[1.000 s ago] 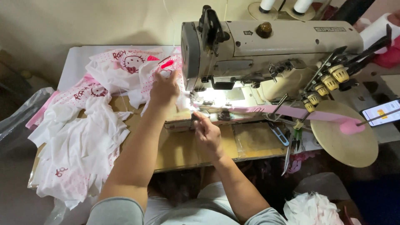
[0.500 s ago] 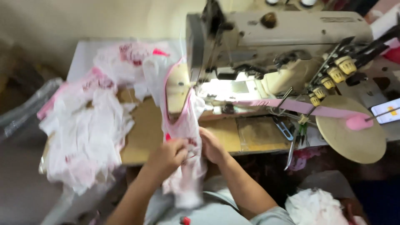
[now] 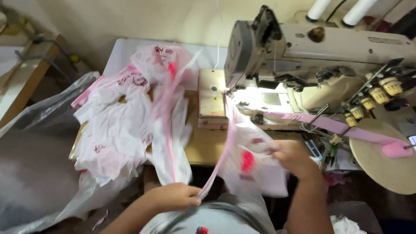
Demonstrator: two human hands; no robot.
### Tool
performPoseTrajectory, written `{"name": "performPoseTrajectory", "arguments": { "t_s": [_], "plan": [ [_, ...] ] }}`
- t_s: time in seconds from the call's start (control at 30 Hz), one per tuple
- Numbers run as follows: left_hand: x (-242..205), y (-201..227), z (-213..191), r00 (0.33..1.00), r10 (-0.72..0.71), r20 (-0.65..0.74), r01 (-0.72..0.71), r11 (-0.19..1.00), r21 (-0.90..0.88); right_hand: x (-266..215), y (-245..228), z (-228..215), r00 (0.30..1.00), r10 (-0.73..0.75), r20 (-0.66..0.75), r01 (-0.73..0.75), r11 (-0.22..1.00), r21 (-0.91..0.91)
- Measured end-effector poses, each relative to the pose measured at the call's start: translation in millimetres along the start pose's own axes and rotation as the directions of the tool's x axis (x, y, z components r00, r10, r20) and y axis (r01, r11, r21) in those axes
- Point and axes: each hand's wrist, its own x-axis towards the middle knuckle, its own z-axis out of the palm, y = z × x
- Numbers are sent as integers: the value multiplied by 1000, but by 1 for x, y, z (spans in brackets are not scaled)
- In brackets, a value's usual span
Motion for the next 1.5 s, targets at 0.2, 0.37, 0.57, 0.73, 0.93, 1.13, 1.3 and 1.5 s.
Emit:
{"name": "performPoseTrajectory", "arguments": {
  "t_s": [0.2,0.37,0.57,0.73,0.93,1.13,1.3,1.5],
  "plan": [
    [90,-110,15,865,-37,-501,-114,957,-268,48,-175,54,552,-820,-152,528,202,825],
    [66,-148,34,794,-7,-608,-558,391,-732,48,-182,103,690,-577,-437,630,181,755],
    [65,-134,27,684,-103,-722,-729,-66,-682,19,-145,193,794,-486,-365,578,417,702],
    [103,-51,-59,494,-648,-580,-610,218,-762,28,-146,185,784,-498,-369,604,478,638],
    [120,7,-135,280,115,-953,-778,609,-156,56,-101,153,945,-274,-182,133,-189,973],
    [151,-17,-131,245,803,-543,188,510,839,59,-43,147,964,-263,-46,31,-60,998],
    [152,18,-107,43,751,-659,422,584,693,32,-23,115,945,-326,28,-32,-6,999],
    [165,51,-116,147,588,-796,271,750,604,45,-15,112,942,-308,-133,91,-146,985]
  ]
}}
